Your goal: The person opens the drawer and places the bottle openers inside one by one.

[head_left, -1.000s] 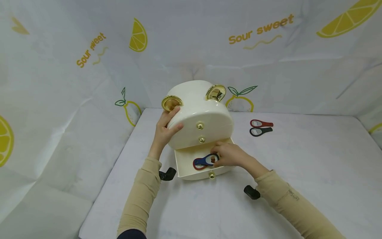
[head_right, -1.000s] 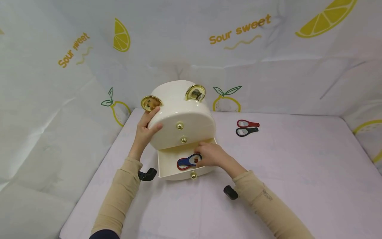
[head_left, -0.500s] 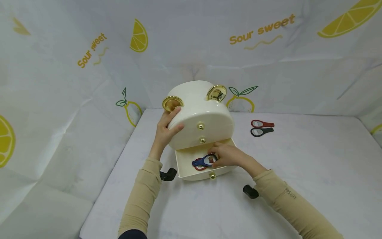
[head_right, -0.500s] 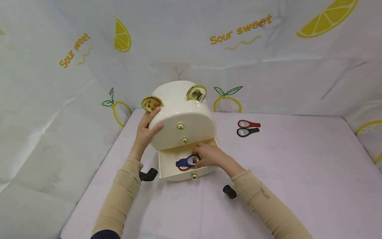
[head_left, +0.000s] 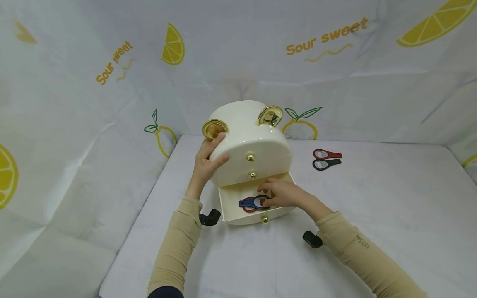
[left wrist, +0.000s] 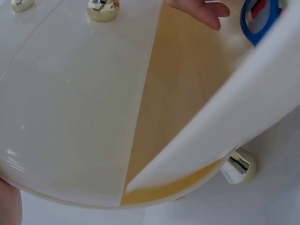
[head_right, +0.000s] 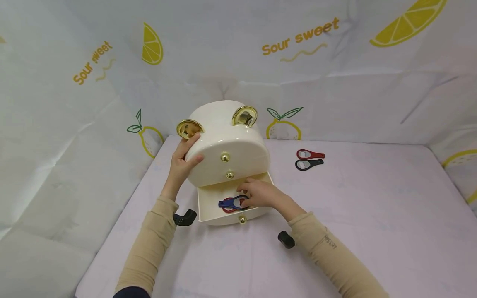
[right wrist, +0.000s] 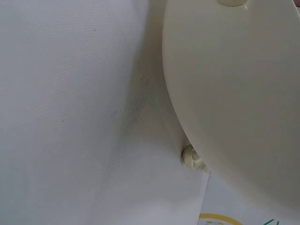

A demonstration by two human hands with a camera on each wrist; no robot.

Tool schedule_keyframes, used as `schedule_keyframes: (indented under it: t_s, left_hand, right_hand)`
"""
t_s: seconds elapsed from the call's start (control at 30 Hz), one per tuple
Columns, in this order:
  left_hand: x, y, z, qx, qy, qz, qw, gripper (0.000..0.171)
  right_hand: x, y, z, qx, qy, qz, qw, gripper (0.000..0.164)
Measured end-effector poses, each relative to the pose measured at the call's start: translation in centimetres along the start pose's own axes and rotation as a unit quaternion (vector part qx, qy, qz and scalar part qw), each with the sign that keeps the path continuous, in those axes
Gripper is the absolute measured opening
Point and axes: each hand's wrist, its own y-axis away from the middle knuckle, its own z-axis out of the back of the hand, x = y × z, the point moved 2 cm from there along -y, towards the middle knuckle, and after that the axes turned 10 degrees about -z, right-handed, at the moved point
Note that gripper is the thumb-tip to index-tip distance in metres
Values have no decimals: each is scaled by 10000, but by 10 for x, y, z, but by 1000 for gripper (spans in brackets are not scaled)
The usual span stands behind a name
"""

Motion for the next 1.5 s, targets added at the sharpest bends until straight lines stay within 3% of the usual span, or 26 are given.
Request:
schedule_keyframes:
  t_s: [0.27, 0.37, 0.57, 0.73, 1.07, 1.3, 1.5]
  left_hand:
    - [-29, -2, -1, 11, 77, 26, 10000, 76]
    - [-31, -2, 0, -9, 127, 76, 9999, 74]
    - [-17, -1, -1, 28, 89, 135, 9999, 75]
    - [-1, 0, -1, 7, 43, 118, 9999, 78]
    - [1, 2, -1, -88, 13, -124, 9999, 77]
    - [-34, -3, -1, -7, 66, -34, 10000, 84]
    - [-34, -3, -1, -15, 87, -93, 9999, 84]
  right_hand:
    - [2, 4, 4, 7, -398, 164, 9991, 37]
    - [2, 7, 6, 88, -704, 254, 9972, 39]
    - [-5, 14, 12, 136, -1720, 303, 9845, 43]
    - [-11, 20, 20, -50, -2094, 208, 9776, 41]
    - [-42, 31, 37, -382, -3003, -214, 9528, 38]
    - [-77, 44, 57, -737, -3496, -672, 9316, 31]
    - [-113, 51, 67, -1066, -3945, -838, 9089, 16]
